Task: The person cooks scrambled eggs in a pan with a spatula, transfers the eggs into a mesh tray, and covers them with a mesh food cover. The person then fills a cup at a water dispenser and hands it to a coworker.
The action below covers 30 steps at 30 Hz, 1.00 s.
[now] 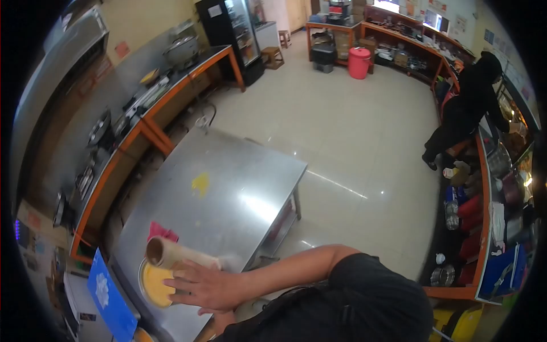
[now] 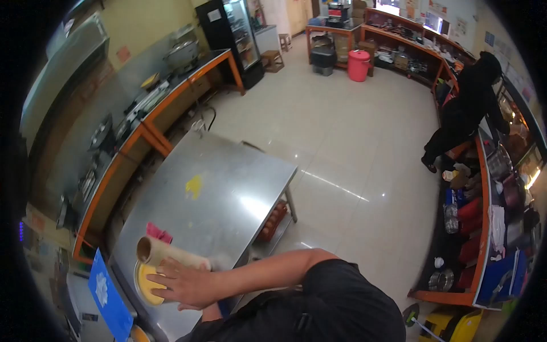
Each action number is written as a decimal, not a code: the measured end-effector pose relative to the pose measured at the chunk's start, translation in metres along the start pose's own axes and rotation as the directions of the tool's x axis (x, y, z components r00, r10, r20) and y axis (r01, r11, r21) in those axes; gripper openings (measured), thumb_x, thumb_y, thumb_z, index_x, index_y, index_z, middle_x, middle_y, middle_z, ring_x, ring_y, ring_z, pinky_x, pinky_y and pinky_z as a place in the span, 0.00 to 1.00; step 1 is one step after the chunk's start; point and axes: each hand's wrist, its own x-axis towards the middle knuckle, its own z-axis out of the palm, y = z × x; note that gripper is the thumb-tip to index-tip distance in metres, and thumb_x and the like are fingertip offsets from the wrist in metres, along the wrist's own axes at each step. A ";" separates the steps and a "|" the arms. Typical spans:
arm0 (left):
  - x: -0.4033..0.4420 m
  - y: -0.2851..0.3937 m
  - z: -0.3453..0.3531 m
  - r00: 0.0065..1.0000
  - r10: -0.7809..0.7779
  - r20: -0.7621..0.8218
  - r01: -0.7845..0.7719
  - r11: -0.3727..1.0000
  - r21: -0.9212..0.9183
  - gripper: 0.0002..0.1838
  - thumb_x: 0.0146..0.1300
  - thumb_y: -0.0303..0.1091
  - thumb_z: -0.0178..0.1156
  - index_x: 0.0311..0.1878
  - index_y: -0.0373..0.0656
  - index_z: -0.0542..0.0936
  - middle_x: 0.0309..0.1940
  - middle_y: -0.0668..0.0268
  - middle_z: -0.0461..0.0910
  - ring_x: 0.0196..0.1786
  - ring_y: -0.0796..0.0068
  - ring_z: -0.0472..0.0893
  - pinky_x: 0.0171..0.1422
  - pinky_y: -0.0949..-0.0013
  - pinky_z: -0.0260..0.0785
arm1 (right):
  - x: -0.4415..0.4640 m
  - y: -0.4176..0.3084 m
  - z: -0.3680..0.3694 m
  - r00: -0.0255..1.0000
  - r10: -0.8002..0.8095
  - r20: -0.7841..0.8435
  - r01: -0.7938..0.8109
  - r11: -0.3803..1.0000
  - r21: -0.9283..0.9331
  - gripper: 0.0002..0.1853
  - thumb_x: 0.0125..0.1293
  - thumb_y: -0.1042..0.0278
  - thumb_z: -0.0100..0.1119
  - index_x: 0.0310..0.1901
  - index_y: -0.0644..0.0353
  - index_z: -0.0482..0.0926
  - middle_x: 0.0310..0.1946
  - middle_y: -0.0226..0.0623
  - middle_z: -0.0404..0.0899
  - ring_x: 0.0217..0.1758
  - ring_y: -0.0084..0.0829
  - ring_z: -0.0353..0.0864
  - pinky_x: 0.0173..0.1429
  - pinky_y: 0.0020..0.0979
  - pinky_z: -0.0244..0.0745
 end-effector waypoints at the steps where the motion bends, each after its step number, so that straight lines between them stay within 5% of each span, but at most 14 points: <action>1: 0.001 0.001 0.012 0.998 -0.038 -0.045 0.037 0.999 -0.007 0.45 0.44 0.44 0.77 0.62 0.36 0.65 0.56 0.48 0.71 0.56 0.51 0.74 0.61 0.54 0.69 | -0.026 0.002 -0.039 1.000 0.025 -0.002 -0.024 0.991 0.128 0.36 0.49 0.60 0.71 0.61 0.56 0.67 0.66 0.48 0.61 0.66 0.49 0.61 0.72 0.55 0.55; 8: 0.015 0.031 0.051 0.968 -0.183 -0.173 0.195 0.979 0.056 0.48 0.40 0.49 0.79 0.61 0.34 0.67 0.56 0.46 0.74 0.55 0.49 0.78 0.61 0.55 0.71 | -0.184 0.066 -0.220 0.877 0.441 -0.191 -0.470 0.870 -0.146 0.28 0.54 0.64 0.67 0.57 0.58 0.70 0.64 0.49 0.62 0.60 0.50 0.64 0.63 0.47 0.63; 12: 0.014 0.051 0.082 0.860 -0.496 -0.122 0.510 0.847 0.150 0.47 0.50 0.45 0.73 0.66 0.29 0.61 0.65 0.43 0.65 0.65 0.47 0.68 0.70 0.53 0.61 | -0.234 0.113 -0.294 0.769 0.542 -0.339 -0.610 0.781 -0.136 0.24 0.56 0.66 0.66 0.54 0.60 0.72 0.62 0.49 0.64 0.60 0.51 0.65 0.63 0.45 0.65; 16: -0.022 0.121 0.152 0.820 -0.409 -0.401 0.554 0.745 0.373 0.45 0.54 0.41 0.68 0.68 0.28 0.57 0.68 0.42 0.60 0.70 0.47 0.62 0.73 0.53 0.54 | -0.301 0.192 -0.345 0.634 0.664 -0.396 -0.759 0.631 -0.159 0.24 0.55 0.66 0.67 0.54 0.58 0.74 0.62 0.52 0.64 0.62 0.53 0.64 0.65 0.47 0.62; 19: -0.065 0.217 0.225 0.766 -0.386 -0.513 0.627 0.624 0.466 0.44 0.56 0.39 0.66 0.69 0.27 0.55 0.70 0.42 0.57 0.72 0.47 0.59 0.75 0.53 0.50 | -0.380 0.270 -0.359 0.460 0.805 -0.374 -0.887 0.395 -0.240 0.24 0.53 0.64 0.68 0.53 0.57 0.75 0.60 0.56 0.65 0.63 0.54 0.64 0.66 0.51 0.60; 20: -0.070 0.269 0.258 0.930 -0.260 -0.261 0.341 0.873 0.349 0.43 0.58 0.34 0.61 0.72 0.28 0.50 0.73 0.43 0.50 0.75 0.48 0.50 0.78 0.53 0.41 | -0.411 0.295 -0.362 0.388 0.839 -0.381 -0.915 0.302 -0.267 0.24 0.53 0.64 0.68 0.52 0.57 0.75 0.60 0.57 0.65 0.63 0.54 0.64 0.66 0.52 0.60; 21: -0.071 0.324 0.291 0.980 -0.167 -0.112 0.183 0.971 0.157 0.43 0.59 0.30 0.57 0.73 0.29 0.46 0.75 0.44 0.44 0.78 0.49 0.43 0.80 0.54 0.33 | -0.446 0.320 -0.361 0.343 0.866 -0.363 -0.919 0.229 -0.322 0.24 0.53 0.62 0.69 0.51 0.58 0.75 0.58 0.57 0.67 0.63 0.55 0.64 0.66 0.52 0.60; 23: -0.059 0.434 0.359 0.984 0.067 0.165 -0.066 0.998 -0.010 0.45 0.56 0.29 0.58 0.74 0.33 0.47 0.76 0.47 0.45 0.78 0.51 0.43 0.80 0.55 0.32 | -0.539 0.364 -0.355 0.130 0.942 -0.308 -0.954 0.034 -0.299 0.22 0.54 0.61 0.69 0.49 0.59 0.78 0.57 0.56 0.68 0.61 0.55 0.65 0.65 0.50 0.63; 24: -0.054 0.438 0.416 0.939 0.223 0.262 -0.167 0.961 -0.219 0.41 0.56 0.28 0.58 0.73 0.33 0.52 0.75 0.47 0.47 0.77 0.51 0.46 0.79 0.57 0.37 | -0.588 0.375 -0.351 0.004 0.960 -0.281 -0.966 -0.069 -0.247 0.20 0.55 0.59 0.67 0.46 0.60 0.79 0.53 0.59 0.72 0.59 0.55 0.68 0.64 0.49 0.64; 25: -0.034 0.509 0.440 0.853 0.363 0.374 -0.189 0.884 -0.428 0.37 0.56 0.28 0.58 0.70 0.30 0.57 0.72 0.41 0.52 0.73 0.43 0.54 0.77 0.53 0.44 | -0.652 0.383 -0.350 -0.168 0.977 -0.128 -0.946 -0.196 -0.259 0.22 0.55 0.57 0.66 0.49 0.60 0.80 0.55 0.55 0.74 0.62 0.50 0.69 0.65 0.47 0.65; 26: -0.029 0.547 0.473 0.769 0.461 0.444 -0.362 0.885 -0.292 0.35 0.56 0.28 0.58 0.67 0.31 0.61 0.71 0.39 0.53 0.70 0.41 0.60 0.73 0.51 0.50 | -0.729 0.381 -0.340 -0.421 0.907 0.007 -0.861 -0.397 -0.318 0.20 0.55 0.58 0.67 0.48 0.58 0.81 0.52 0.52 0.76 0.61 0.49 0.71 0.65 0.46 0.65; 27: -0.017 0.604 0.496 0.677 0.566 0.470 -0.360 0.812 -0.459 0.32 0.57 0.29 0.59 0.66 0.33 0.65 0.71 0.41 0.54 0.69 0.42 0.62 0.72 0.52 0.55 | -0.801 0.382 -0.333 -0.637 0.758 0.142 -0.725 -0.527 -0.443 0.19 0.54 0.58 0.68 0.46 0.56 0.82 0.49 0.48 0.79 0.60 0.47 0.73 0.66 0.44 0.65; 29: 0.001 0.666 0.566 0.331 0.642 0.692 -0.427 0.756 -0.497 0.29 0.57 0.29 0.61 0.64 0.35 0.69 0.71 0.44 0.58 0.67 0.44 0.65 0.70 0.53 0.59 | -0.824 0.349 -0.360 -0.830 0.530 0.175 -0.557 -0.766 -0.322 0.17 0.56 0.60 0.65 0.46 0.57 0.82 0.50 0.48 0.80 0.59 0.47 0.75 0.63 0.44 0.68; 30: 0.008 0.689 0.606 0.248 0.672 0.698 -0.405 0.726 -0.556 0.28 0.58 0.30 0.62 0.63 0.35 0.70 0.69 0.46 0.61 0.66 0.46 0.68 0.69 0.54 0.61 | -0.827 0.352 -0.370 -0.874 0.468 0.132 -0.486 -0.846 -0.219 0.17 0.57 0.61 0.64 0.46 0.58 0.82 0.50 0.48 0.80 0.59 0.46 0.75 0.62 0.44 0.69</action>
